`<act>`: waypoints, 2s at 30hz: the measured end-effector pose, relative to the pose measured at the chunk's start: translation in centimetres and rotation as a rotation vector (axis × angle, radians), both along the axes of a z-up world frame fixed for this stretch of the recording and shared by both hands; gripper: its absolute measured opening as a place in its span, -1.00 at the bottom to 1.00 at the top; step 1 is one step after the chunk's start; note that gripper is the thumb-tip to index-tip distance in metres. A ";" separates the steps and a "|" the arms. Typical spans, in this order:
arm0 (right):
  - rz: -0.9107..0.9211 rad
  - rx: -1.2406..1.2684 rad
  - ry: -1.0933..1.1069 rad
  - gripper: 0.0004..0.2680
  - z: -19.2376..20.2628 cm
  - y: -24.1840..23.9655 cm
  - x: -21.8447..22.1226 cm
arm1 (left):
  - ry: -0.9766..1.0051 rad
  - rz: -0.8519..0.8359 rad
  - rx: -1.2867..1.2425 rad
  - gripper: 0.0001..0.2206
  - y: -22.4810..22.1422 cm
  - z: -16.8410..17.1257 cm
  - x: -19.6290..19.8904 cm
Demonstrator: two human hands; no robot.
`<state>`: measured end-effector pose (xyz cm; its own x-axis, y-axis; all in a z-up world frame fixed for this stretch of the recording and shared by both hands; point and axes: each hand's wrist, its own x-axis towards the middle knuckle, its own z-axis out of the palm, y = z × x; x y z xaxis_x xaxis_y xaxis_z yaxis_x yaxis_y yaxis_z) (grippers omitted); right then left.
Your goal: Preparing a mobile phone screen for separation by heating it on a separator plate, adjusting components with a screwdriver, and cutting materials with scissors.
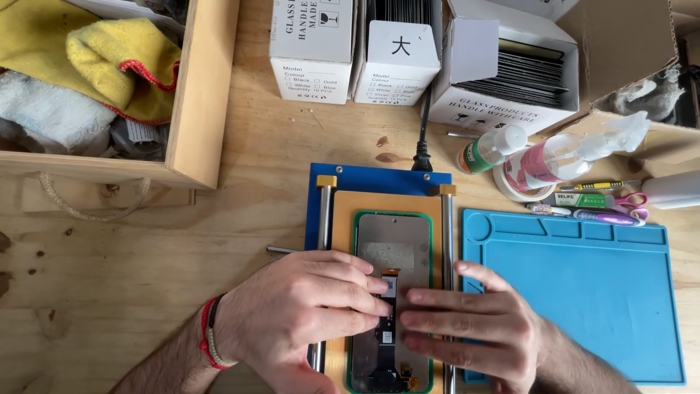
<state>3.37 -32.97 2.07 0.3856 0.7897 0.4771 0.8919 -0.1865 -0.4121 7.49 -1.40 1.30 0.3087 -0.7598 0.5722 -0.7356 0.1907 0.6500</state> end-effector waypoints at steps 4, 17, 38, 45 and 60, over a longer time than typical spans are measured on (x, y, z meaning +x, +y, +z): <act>0.040 0.019 0.054 -0.28 -0.1 0.5 0.0 | -0.009 0.003 0.000 -0.20 0.0 0.0 -0.1; -0.420 0.487 0.090 -0.63 -5.1 -1.9 1.0 | 0.542 0.563 -0.558 -0.48 0.1 -3.4 2.3; -0.373 0.323 0.792 -0.67 -10.2 -3.2 3.1 | 0.433 0.792 -0.040 -0.68 0.1 -6.3 5.4; -0.345 0.316 0.756 -0.67 -10.4 -3.2 3.3 | 0.439 0.779 -0.045 -0.67 0.2 -6.2 5.4; -0.342 0.301 0.735 -0.67 -10.5 -3.4 3.5 | 0.448 0.779 -0.037 -0.67 0.1 -6.1 5.3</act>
